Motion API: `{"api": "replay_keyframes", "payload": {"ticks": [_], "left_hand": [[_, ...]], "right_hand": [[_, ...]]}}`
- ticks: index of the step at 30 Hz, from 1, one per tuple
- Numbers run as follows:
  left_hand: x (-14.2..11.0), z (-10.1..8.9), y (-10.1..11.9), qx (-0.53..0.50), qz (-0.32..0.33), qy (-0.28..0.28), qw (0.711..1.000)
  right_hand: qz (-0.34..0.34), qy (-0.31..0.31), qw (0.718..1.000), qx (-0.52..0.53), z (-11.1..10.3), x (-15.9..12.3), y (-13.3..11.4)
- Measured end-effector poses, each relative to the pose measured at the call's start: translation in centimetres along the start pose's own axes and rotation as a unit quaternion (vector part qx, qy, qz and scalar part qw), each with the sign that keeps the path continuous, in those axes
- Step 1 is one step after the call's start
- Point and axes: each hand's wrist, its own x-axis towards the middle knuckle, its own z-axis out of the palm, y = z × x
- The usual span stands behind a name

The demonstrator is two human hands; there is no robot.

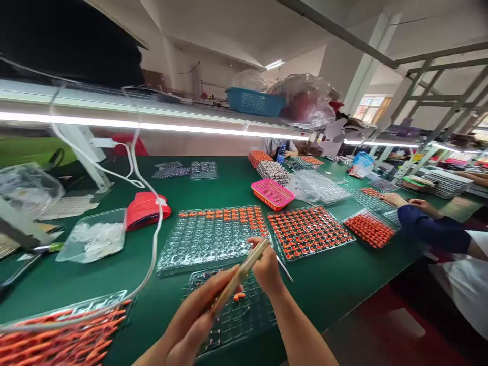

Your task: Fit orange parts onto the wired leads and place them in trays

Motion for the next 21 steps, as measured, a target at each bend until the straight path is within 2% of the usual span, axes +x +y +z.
{"api": "replay_keyframes", "payload": {"ticks": [2, 4, 5, 10, 14, 17, 21], "left_hand": [[0.9, 1.8, -0.1, -0.033, -0.069, 0.003, 0.997], [1.5, 2.3, 0.2, -0.123, -0.152, 0.024, 0.981], [1.7, 2.2, 0.4, -0.163, -0.166, 0.034, 0.972], [1.8, 0.5, 0.6, -0.279, -0.123, 0.040, 0.951], [1.4, -0.5, 0.0, -0.332, -0.093, 0.058, 0.937], [1.3, -1.0, -0.8, -0.375, -0.066, 0.069, 0.922], [1.3, -1.5, -1.8, -0.412, -0.053, 0.087, 0.905]], "right_hand": [[0.022, 0.006, 0.999, 0.024, -0.4, 0.0, 0.0], [0.034, 0.001, 0.998, 0.053, -0.7, -0.1, 0.0], [0.038, -0.005, 0.997, 0.069, -0.7, -0.1, -0.1], [0.079, -0.068, 0.981, 0.166, -0.4, -0.5, -0.5], [0.177, -0.183, 0.921, 0.293, 0.9, -1.5, -1.6], [0.199, -0.233, 0.899, 0.312, 2.3, -2.6, -2.7], [0.185, -0.274, 0.895, 0.301, 4.0, -3.8, -3.4]]}}
